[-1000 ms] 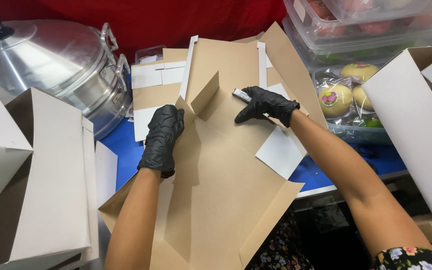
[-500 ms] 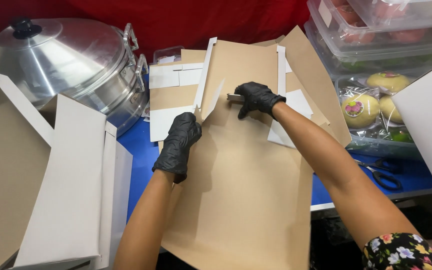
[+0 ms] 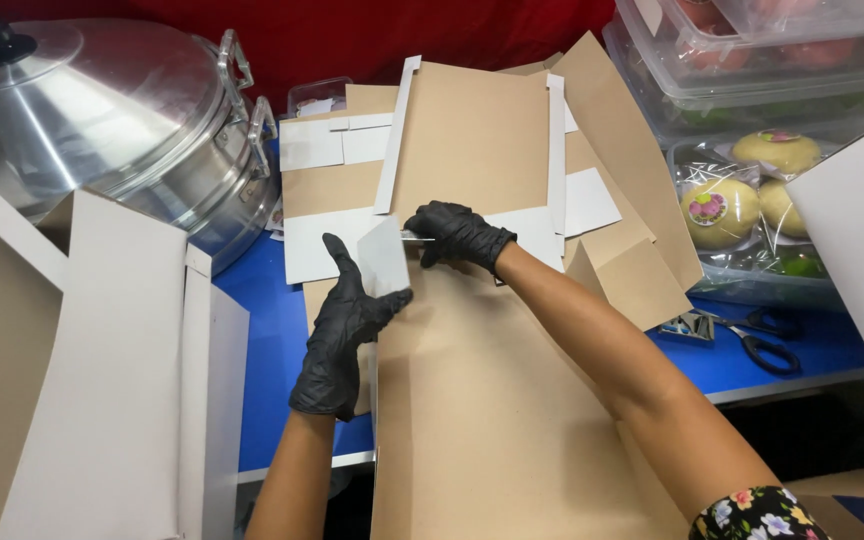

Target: Folding flat cardboard sheets into boxes and securing the corners using a hand stapler.

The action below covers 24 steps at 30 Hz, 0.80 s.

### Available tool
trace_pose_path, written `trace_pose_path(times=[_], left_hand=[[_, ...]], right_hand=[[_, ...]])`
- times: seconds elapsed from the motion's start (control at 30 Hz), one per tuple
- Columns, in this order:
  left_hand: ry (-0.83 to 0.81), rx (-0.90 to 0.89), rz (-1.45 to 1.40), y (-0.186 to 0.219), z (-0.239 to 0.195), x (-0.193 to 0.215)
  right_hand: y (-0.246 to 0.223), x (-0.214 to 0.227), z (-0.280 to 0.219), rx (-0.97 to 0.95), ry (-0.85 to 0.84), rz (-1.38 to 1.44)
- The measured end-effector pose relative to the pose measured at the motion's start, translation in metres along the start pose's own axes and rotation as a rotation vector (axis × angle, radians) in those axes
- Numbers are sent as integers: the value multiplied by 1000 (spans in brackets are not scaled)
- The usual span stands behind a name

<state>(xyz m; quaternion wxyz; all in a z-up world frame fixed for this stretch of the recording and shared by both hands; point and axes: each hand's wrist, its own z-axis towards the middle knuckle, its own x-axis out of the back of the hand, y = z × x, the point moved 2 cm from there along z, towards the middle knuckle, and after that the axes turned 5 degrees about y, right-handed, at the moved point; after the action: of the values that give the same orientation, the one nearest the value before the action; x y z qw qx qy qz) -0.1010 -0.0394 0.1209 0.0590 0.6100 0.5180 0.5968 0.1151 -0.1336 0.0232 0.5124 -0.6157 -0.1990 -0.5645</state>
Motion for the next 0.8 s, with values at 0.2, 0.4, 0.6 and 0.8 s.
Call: trace_pose_path(times=[0.2, 0.4, 0.6, 0.8], left_hand=[[38, -135, 236, -22, 43, -19], [185, -219, 284, -38, 94, -25], [-80, -131, 371, -5, 74, -43], [124, -221, 17, -51, 92, -63]], right_hand=[[31, -25, -1, -17, 27, 95], [5, 16, -9, 32, -131, 41], [30, -5, 2, -41, -175, 98], [33, 24, 8, -787, 273, 1366]])
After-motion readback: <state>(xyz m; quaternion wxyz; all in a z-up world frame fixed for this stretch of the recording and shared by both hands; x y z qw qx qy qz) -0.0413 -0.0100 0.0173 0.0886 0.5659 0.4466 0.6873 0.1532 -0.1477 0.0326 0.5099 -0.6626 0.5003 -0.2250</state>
